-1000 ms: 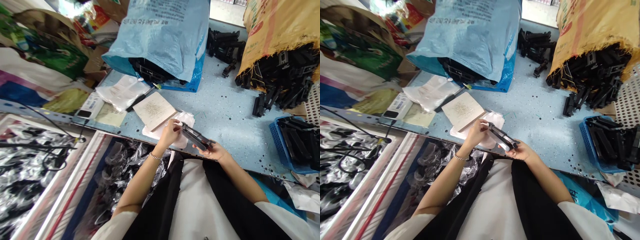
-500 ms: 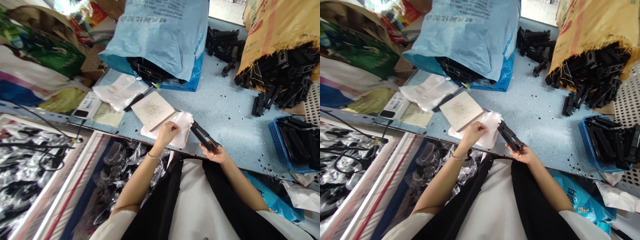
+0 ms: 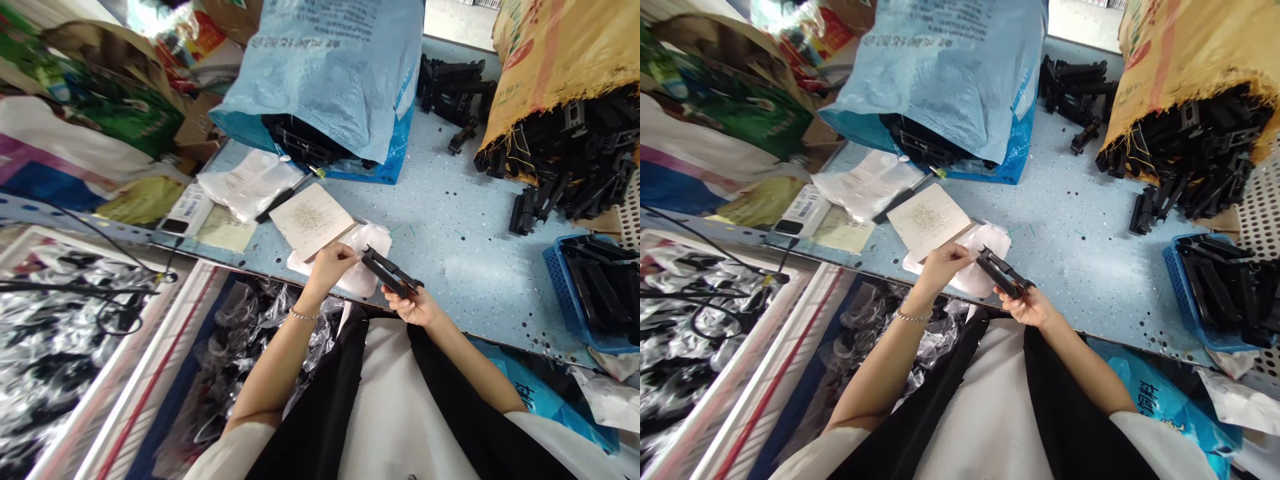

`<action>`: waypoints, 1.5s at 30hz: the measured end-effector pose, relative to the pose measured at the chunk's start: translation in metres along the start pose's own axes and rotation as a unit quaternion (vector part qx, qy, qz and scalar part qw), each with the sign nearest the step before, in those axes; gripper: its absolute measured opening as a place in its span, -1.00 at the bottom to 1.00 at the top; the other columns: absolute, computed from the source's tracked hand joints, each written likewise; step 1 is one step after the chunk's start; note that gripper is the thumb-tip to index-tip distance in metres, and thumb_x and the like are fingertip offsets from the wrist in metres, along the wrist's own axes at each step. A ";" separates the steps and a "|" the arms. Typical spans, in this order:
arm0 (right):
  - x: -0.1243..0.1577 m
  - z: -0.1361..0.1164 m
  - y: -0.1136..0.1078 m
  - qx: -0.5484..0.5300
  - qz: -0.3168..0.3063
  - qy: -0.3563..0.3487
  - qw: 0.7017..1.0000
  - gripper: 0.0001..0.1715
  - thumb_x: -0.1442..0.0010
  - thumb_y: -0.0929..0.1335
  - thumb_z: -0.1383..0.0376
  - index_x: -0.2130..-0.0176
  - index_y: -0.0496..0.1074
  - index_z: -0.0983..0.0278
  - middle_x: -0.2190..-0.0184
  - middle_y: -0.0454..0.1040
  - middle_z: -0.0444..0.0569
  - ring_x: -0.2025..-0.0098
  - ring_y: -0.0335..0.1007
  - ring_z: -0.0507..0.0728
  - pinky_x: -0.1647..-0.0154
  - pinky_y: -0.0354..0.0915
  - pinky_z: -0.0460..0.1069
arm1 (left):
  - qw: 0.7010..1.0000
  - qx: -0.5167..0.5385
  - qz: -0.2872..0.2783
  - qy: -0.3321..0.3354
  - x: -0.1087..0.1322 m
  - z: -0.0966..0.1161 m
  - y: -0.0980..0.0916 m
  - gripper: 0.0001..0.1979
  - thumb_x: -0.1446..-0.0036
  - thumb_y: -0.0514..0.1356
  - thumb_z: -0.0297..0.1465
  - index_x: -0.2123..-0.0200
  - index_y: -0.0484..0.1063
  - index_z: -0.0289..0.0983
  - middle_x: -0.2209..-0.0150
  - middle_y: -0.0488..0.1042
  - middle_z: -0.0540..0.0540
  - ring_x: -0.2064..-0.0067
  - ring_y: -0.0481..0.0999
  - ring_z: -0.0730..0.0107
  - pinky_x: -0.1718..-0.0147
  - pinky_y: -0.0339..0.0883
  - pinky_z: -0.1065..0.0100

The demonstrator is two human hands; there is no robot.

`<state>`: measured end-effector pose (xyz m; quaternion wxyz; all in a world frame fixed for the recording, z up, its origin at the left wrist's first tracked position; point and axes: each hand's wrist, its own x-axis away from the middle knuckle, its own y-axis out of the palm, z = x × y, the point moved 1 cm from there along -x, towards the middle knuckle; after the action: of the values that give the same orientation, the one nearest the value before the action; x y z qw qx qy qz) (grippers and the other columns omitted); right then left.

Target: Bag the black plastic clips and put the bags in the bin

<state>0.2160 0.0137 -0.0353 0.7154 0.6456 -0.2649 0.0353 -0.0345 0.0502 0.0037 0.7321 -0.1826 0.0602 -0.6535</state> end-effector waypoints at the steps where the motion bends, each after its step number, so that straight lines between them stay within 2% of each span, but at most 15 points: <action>1: -0.001 0.001 -0.004 -0.007 0.006 0.004 1.000 -0.72 -0.38 0.25 0.24 0.02 0.38 0.37 0.46 0.32 -0.17 0.57 0.07 -0.07 0.72 0.20 -0.29 | 1.000 0.011 0.012 0.003 0.003 0.002 -0.005 -0.82 0.04 0.35 -0.27 0.51 0.47 -0.23 0.37 0.53 -0.08 0.33 0.50 0.30 0.29 0.40 0.26; 6: 0.012 0.000 -0.012 0.005 -0.007 -0.017 1.000 -0.70 -0.29 0.35 0.25 0.05 0.39 0.41 0.47 0.34 -0.17 0.58 0.08 -0.10 0.72 0.19 -0.32 | 0.999 -0.015 0.017 0.041 0.011 0.011 -0.020 -0.82 -0.09 0.29 -0.24 0.44 0.54 -0.22 0.29 0.54 -0.11 0.21 0.51 0.27 0.17 0.41 0.23; 10: 0.022 -0.003 0.003 0.028 -0.037 -0.050 0.998 -0.71 -0.30 0.35 0.24 0.07 0.41 0.40 0.48 0.33 -0.18 0.59 0.07 -0.11 0.74 0.14 -0.33 | 1.000 -0.007 0.006 0.010 0.009 0.008 -0.011 -0.83 -0.06 0.29 -0.26 0.44 0.53 -0.24 0.32 0.54 -0.09 0.28 0.49 0.30 0.27 0.38 0.28; 14: 0.022 -0.002 0.016 0.047 -0.072 -0.030 0.996 -0.71 -0.31 0.34 0.23 0.07 0.41 0.40 0.49 0.32 -0.18 0.60 0.07 -0.10 0.76 0.10 -0.32 | 1.000 0.010 0.023 -0.001 0.008 0.005 -0.004 -0.79 -0.01 0.33 -0.24 0.50 0.51 -0.25 0.37 0.54 -0.08 0.32 0.48 0.33 0.31 0.35 0.30; 19: 0.023 -0.006 0.021 0.049 -0.109 -0.030 0.992 -0.72 -0.32 0.33 0.25 0.06 0.40 0.41 0.49 0.34 -0.19 0.61 0.06 -0.11 0.76 0.10 -0.31 | 0.999 0.029 -0.020 -0.005 0.007 0.003 -0.005 -0.78 -0.05 0.30 -0.21 0.42 0.58 -0.26 0.28 0.57 -0.12 0.33 0.48 0.35 0.35 0.36 0.31; 21: 0.026 -0.008 0.021 0.053 -0.102 -0.037 0.993 -0.73 -0.33 0.32 0.25 0.07 0.41 0.40 0.49 0.33 -0.18 0.61 0.07 -0.11 0.76 0.10 -0.30 | 1.000 0.018 -0.020 -0.006 0.006 0.001 -0.001 -0.81 0.00 0.34 -0.25 0.45 0.55 -0.26 0.34 0.55 -0.09 0.34 0.48 0.34 0.35 0.34 0.31; 24: 0.030 -0.008 0.015 0.055 -0.082 -0.033 0.995 -0.74 -0.36 0.31 0.24 0.07 0.40 0.40 0.48 0.33 -0.18 0.61 0.08 -0.11 0.77 0.10 -0.30 | 0.998 -0.056 0.002 0.000 0.007 -0.002 0.008 -0.80 0.05 0.38 -0.31 0.55 0.45 -0.25 0.46 0.46 -0.02 0.39 0.44 0.35 0.35 0.31 0.29; 27: 0.034 -0.005 0.007 0.041 -0.073 -0.031 0.996 -0.74 -0.38 0.28 0.24 0.06 0.40 0.40 0.48 0.33 -0.18 0.62 0.08 -0.11 0.77 0.12 -0.30 | 0.991 -0.130 -0.004 0.045 0.009 -0.003 0.017 -0.76 -0.06 0.32 -0.35 0.59 0.39 -0.24 0.44 0.43 -0.03 0.35 0.45 0.33 0.27 0.33 0.26; 30: 0.036 0.000 0.001 0.019 -0.062 -0.027 0.998 -0.73 -0.39 0.26 0.25 0.05 0.39 0.40 0.49 0.32 -0.18 0.62 0.07 -0.11 0.76 0.13 -0.31 | 0.985 -0.149 -0.036 0.081 0.008 -0.006 0.020 -0.79 -0.14 0.24 -0.40 0.54 0.43 -0.22 0.38 0.48 -0.06 0.28 0.50 0.29 0.19 0.38 0.23; 35: 0.021 0.008 -0.003 -0.021 -0.028 0.010 0.999 -0.69 -0.43 0.19 0.26 -0.01 0.35 0.40 0.48 0.31 -0.16 0.60 0.11 -0.09 0.76 0.14 -0.32 | 0.983 -0.150 -0.043 0.094 0.006 -0.003 0.014 -0.83 -0.14 0.20 -0.45 0.50 0.48 -0.22 0.34 0.54 -0.08 0.22 0.55 0.26 0.14 0.43 0.22; 38: 0.007 0.012 -0.009 -0.050 0.012 0.038 0.998 -0.70 -0.43 0.18 0.27 -0.03 0.32 0.38 0.47 0.33 -0.15 0.57 0.14 -0.08 0.72 0.21 -0.31 | 0.985 -0.130 0.020 0.114 0.011 0.011 -0.002 -0.91 -0.15 0.21 -0.44 0.41 0.49 -0.24 0.32 0.56 -0.07 0.27 0.55 0.30 0.23 0.46 0.27; 40: 0.002 0.012 -0.014 -0.066 0.036 0.041 0.996 -0.70 -0.42 0.19 0.27 -0.04 0.31 0.37 0.47 0.35 -0.15 0.56 0.15 -0.07 0.71 0.26 -0.29 | 0.968 -0.167 0.073 0.173 0.018 0.023 -0.016 -0.90 -0.19 0.17 -0.48 0.33 0.50 -0.24 0.23 0.57 -0.12 0.21 0.55 0.28 0.21 0.48 0.25; 41: 0.001 0.012 -0.016 -0.071 0.045 0.039 0.996 -0.70 -0.42 0.19 0.27 -0.05 0.31 0.37 0.46 0.36 -0.15 0.56 0.15 -0.07 0.70 0.27 -0.28 | 0.952 -0.211 0.081 0.208 0.021 0.029 -0.022 -0.85 -0.20 0.13 -0.52 0.32 0.50 -0.25 0.18 0.57 -0.16 0.15 0.55 0.24 0.16 0.49 0.21; 43: 0.003 0.011 -0.018 -0.076 0.053 0.029 0.995 -0.68 -0.41 0.20 0.27 -0.07 0.30 0.37 0.45 0.38 -0.14 0.56 0.16 -0.06 0.69 0.29 -0.26 | 0.912 -0.320 0.054 0.251 0.026 0.034 -0.029 -0.74 -0.19 0.05 -0.61 0.36 0.52 -0.28 0.08 0.57 -0.27 0.08 0.53 0.10 0.10 0.49 0.07; 45: 0.009 0.009 -0.016 -0.070 0.047 0.010 0.996 -0.68 -0.40 0.22 0.27 -0.06 0.31 0.39 0.45 0.38 -0.13 0.56 0.17 -0.07 0.68 0.28 -0.27 | 0.885 -0.396 0.021 0.244 0.027 0.032 -0.031 -0.67 -0.15 0.00 -0.67 0.34 0.54 -0.31 0.02 0.56 -0.35 0.06 0.52 0.00 0.08 0.49 -0.03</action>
<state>0.2267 0.0000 -0.0455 0.7592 0.5800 -0.2899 0.0565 -0.0494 0.0272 0.0484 0.5746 -0.2912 0.4944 -0.5836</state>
